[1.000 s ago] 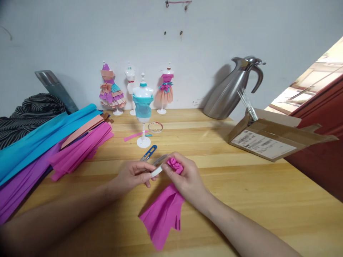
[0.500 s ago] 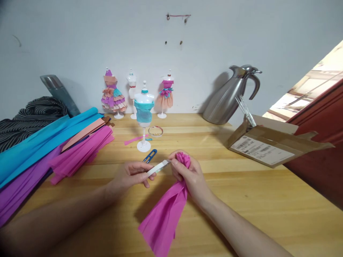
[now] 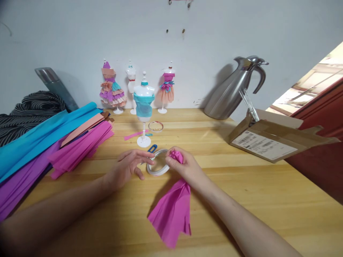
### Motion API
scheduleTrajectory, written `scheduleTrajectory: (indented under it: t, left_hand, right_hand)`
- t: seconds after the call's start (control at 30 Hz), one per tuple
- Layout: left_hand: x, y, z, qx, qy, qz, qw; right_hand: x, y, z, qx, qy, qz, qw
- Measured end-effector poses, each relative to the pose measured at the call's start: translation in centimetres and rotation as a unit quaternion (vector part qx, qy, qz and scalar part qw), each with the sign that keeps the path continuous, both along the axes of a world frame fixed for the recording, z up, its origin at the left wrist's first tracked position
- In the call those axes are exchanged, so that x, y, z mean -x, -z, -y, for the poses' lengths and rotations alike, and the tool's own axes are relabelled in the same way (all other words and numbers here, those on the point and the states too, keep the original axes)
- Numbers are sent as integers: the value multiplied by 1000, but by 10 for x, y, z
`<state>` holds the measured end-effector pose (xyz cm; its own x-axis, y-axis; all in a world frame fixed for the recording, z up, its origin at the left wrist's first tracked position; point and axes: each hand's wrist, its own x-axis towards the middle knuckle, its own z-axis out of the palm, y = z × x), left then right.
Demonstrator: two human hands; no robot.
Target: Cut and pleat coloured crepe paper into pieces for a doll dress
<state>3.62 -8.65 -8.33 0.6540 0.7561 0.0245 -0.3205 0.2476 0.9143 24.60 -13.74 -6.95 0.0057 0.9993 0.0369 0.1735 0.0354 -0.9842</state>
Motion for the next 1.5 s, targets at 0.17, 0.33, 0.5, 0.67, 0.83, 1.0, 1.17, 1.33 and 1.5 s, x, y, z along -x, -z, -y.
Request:
scheduleTrajectory:
  t: [0.17, 0.33, 0.5, 0.67, 0.83, 1.0, 1.17, 1.33, 1.5]
  left_hand:
    - [0, 7, -7, -136, -95, -147, 975]
    - [1, 12, -14, -409, -105, -213, 881]
    - [1, 8, -10, -462, -16, -234, 855]
    - [2, 2, 0, -380, 32, -258, 888]
    - [2, -2, 4, -371, -4, -265, 890]
    - [1, -1, 2, -414, -14, -287, 864]
    - [0, 4, 5, -470, 2, -294, 832]
    - [-1, 5, 6, -488, 12, -292, 823]
    - [-1, -1, 8, -448, 1, -264, 855]
  right_hand:
    - [-13, 2, -9, 89, 26, -180, 979]
    - [-18, 0, -15, 152, -21, -251, 956]
    - [-16, 1, -16, 168, -40, -275, 946]
    - [-15, 1, -11, 140, -33, -280, 949]
    - [-6, -5, 2, 3, 68, -146, 987]
    - [2, -8, 13, -145, 160, 68, 974]
    - [5, -8, 14, -165, 148, 119, 968]
    - [4, -12, 11, -187, 111, 178, 960]
    - [0, -13, 10, -205, 72, 222, 950]
